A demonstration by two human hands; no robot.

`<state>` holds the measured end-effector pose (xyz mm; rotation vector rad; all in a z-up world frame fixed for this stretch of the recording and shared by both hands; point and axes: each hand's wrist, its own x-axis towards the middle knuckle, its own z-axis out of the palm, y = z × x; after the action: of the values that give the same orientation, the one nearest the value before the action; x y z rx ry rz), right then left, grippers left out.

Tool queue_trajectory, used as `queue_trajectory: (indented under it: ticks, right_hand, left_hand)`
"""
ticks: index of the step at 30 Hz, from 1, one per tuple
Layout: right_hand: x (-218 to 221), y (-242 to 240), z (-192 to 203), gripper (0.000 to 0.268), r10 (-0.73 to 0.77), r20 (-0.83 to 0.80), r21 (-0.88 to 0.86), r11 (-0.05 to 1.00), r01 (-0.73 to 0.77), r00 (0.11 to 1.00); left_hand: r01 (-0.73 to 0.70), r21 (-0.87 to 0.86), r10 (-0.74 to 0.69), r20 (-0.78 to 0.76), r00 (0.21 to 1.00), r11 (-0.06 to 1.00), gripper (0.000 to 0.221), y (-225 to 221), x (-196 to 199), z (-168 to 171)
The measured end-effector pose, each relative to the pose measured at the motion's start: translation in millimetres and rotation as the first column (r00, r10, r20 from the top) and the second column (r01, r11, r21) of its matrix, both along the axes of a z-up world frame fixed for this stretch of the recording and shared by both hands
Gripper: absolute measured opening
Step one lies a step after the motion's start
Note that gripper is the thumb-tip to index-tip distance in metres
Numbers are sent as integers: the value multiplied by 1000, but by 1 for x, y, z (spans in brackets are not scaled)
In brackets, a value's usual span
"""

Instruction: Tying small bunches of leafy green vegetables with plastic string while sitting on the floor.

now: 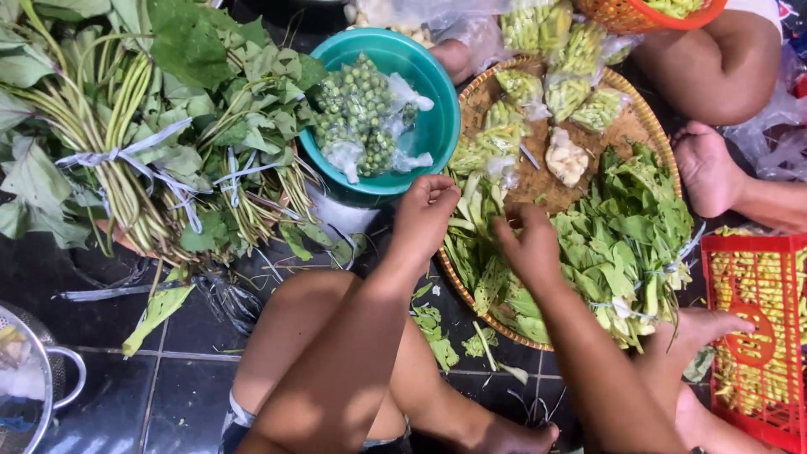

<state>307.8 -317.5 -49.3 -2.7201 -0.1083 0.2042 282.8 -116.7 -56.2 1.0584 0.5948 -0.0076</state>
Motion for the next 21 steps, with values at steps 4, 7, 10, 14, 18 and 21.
queue_trajectory:
  ticks: [4,7,10,14,18,21]
  right_hand:
    - [1,8,-45,44,197,217,-222,964,-148,956]
    - [-2,21,-69,59,246,200,-475,871,-125,948]
    - [3,23,-81,18,302,333,-613,789,-39,893]
    - [4,11,-59,25,-126,37,-121,984,130,991]
    - [-11,11,0,22,-447,29,357,840,408,894]
    - [13,-17,-13,24,-444,41,472,798,374,895]
  left_hand:
    - [23,-9,-23,5,1000,1000,28,-4,0,3]
    - [62,-1,-62,17,998,998,27,-5,-2,0]
    - [67,12,-68,33,997,998,24,-4,-2,3]
    - [51,-41,-49,43,998,998,25,-2,-2,6]
    - [73,-41,-71,58,996,996,25,-4,-3,5]
    - [87,-32,-85,62,994,996,23,-6,-5,14]
